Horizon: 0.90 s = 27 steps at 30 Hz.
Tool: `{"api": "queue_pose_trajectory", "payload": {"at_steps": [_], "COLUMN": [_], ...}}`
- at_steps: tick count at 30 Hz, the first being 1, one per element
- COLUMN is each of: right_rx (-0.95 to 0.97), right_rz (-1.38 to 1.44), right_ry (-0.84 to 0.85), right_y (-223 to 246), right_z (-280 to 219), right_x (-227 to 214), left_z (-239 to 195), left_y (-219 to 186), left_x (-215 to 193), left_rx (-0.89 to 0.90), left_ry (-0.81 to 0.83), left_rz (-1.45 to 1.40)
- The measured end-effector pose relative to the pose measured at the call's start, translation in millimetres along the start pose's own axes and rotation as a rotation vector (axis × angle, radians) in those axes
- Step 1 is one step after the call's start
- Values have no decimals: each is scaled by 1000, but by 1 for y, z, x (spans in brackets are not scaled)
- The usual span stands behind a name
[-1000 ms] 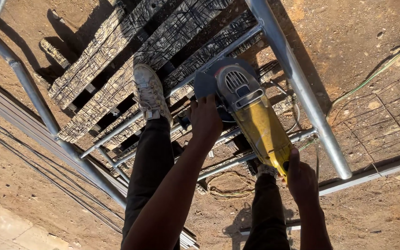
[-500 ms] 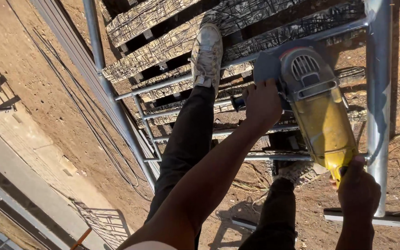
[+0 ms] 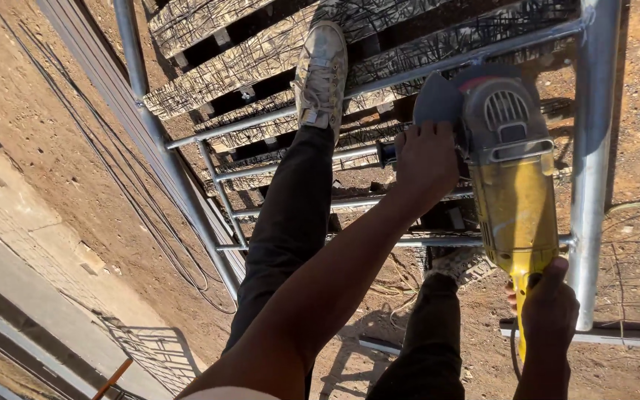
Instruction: Grinding welds on a metal frame using an angle grinder to smooth the joints
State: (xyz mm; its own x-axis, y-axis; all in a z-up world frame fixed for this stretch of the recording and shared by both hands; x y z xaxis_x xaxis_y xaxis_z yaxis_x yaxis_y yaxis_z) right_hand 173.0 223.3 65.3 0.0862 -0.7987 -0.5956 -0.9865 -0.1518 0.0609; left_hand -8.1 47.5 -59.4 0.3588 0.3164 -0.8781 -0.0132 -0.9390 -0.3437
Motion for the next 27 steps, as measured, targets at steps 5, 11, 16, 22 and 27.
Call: {"api": "queue_pose_trajectory", "payload": {"at_steps": [5, 11, 16, 22, 27], "right_rx": [-77, 72, 205, 301, 428], "right_rz": [-110, 118, 382, 159, 360], "right_ry": [23, 116, 212, 253, 290], "right_y": [-14, -31, -147, -237, -288], "right_z": [23, -15, -6, -39, -88], "right_x": [9, 1, 18, -26, -44], "left_z": [10, 5, -42, -145, -217], "left_y": [7, -3, -48, -89, -111], "left_x": [-10, -21, -27, -35, -63], "left_rx": [-41, -4, 171, 264, 278], "left_ry": [13, 296, 441, 553, 521], "left_rz": [48, 295, 302, 207, 307]}}
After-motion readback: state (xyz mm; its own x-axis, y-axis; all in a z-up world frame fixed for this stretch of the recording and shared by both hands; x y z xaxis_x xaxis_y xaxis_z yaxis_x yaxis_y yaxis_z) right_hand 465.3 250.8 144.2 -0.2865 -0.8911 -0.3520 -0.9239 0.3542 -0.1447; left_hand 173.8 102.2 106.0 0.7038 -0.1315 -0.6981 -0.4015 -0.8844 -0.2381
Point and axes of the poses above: each hand's wrist, its own z-axis towards the middle knuckle, its own x-axis out of the palm, y = z × x, the point moved 5 cm from there along z, towards the middle knuckle, and after that the axes turned 9 degrees about -y, right-handed, at the moved point
